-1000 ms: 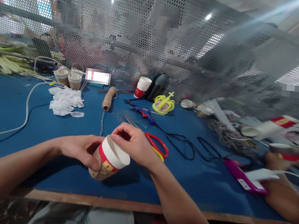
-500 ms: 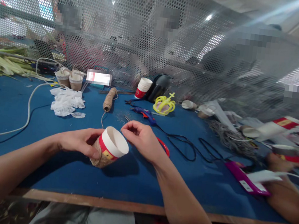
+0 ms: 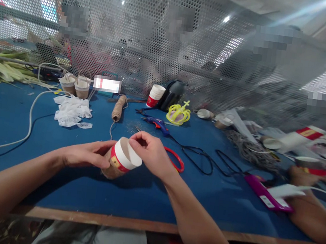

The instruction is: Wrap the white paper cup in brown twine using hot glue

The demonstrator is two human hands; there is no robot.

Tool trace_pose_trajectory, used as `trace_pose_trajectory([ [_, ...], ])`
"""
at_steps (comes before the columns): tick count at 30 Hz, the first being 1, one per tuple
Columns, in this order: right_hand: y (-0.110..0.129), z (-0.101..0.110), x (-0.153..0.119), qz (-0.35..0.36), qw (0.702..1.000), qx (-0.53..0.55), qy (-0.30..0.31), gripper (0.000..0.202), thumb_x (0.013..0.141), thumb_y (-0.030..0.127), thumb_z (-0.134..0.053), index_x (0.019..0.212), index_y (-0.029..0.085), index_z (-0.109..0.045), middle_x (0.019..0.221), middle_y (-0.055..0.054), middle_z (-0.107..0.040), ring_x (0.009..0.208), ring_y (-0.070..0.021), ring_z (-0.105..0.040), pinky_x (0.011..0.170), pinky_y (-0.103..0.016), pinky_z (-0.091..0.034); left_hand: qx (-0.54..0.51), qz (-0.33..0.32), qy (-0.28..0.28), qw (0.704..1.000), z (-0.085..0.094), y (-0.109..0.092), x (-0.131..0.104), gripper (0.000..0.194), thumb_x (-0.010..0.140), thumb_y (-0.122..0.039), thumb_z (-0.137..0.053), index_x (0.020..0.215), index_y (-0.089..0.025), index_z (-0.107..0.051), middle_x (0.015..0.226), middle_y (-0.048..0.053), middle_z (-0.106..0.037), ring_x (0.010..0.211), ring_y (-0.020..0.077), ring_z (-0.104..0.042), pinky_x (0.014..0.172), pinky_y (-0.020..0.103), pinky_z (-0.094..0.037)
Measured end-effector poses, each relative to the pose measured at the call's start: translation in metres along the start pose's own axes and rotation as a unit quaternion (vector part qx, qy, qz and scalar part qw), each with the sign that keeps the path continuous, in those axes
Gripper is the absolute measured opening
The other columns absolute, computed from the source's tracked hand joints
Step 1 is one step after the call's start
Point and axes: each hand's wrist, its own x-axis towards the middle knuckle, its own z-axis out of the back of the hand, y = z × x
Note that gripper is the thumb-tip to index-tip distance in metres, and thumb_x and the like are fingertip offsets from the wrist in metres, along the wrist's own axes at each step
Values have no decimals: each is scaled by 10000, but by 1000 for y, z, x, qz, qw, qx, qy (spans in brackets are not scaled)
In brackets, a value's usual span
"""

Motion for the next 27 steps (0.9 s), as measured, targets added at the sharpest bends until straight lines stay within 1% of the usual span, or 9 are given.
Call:
trace_pose_trajectory([
  [3,-4,-1,2,-12,1000,-13,-14,170,756,313,-531,715,148,-548,678,-13,-562,602,-111,-492,551,-239,-405,19,1,-33,999,-1,2,2,689,595,-321,-737,1189,-133,-443,1032,101,-593,914,208,-551,788,309,-411],
  [8,-9,7,8,-27,999,-14,-41,212,757,369,-524,695,169,-493,610,16,-517,527,-103,-491,508,-233,-395,83,15,-106,991,1,5,5,571,600,-276,-743,1085,-102,-498,883,77,-601,732,149,-538,649,259,-411],
  [10,-10,18,13,-29,994,-64,-82,240,798,391,-458,704,173,-491,611,4,-532,536,-114,-511,535,-245,-406,80,9,-117,990,3,3,5,571,597,-286,-743,1078,-100,-495,871,69,-590,718,138,-525,625,245,-403],
  [12,-13,32,17,-50,975,-191,-107,283,833,408,-390,724,175,-508,651,-25,-573,595,-140,-542,578,-261,-406,76,0,-129,989,4,1,4,567,597,-299,-740,1066,-97,-493,854,59,-575,700,125,-509,601,230,-391],
  [15,-21,49,19,-122,902,-414,-17,248,825,374,-416,891,176,-550,847,-76,-630,770,-192,-578,646,-276,-392,74,-25,-146,986,6,-2,3,556,607,-304,-732,1060,-101,-481,852,49,-561,693,114,-496,602,222,-386],
  [17,-29,54,17,-156,872,-461,56,263,764,301,-512,985,166,-557,924,-104,-629,846,-224,-581,671,-279,-388,71,-43,-153,985,6,-3,4,549,620,-305,-721,1068,-113,-468,863,49,-560,703,118,-499,622,229,-391],
  [20,-41,53,10,-190,853,-474,107,379,689,209,-568,1062,142,-554,978,-153,-607,884,-262,-583,667,-287,-391,67,-56,-164,983,6,-5,4,559,614,-303,-724,1069,-117,-459,895,61,-561,736,132,-508,655,247,-398],
  [23,-47,49,7,-216,838,-489,109,471,701,196,-530,1163,116,-491,1070,-208,-556,933,-289,-570,678,-307,-392,59,-61,-174,981,5,-6,4,580,599,-295,-734,1071,-106,-453,915,75,-558,752,138,-510,661,251,-398],
  [27,-48,47,8,-232,834,-488,112,393,691,203,-530,1069,97,-555,1002,-219,-600,914,-311,-579,672,-332,-393,47,-74,-163,983,5,-7,3,563,612,-280,-727,1075,-106,-459,891,74,-565,730,127,-506,651,244,-397],
])
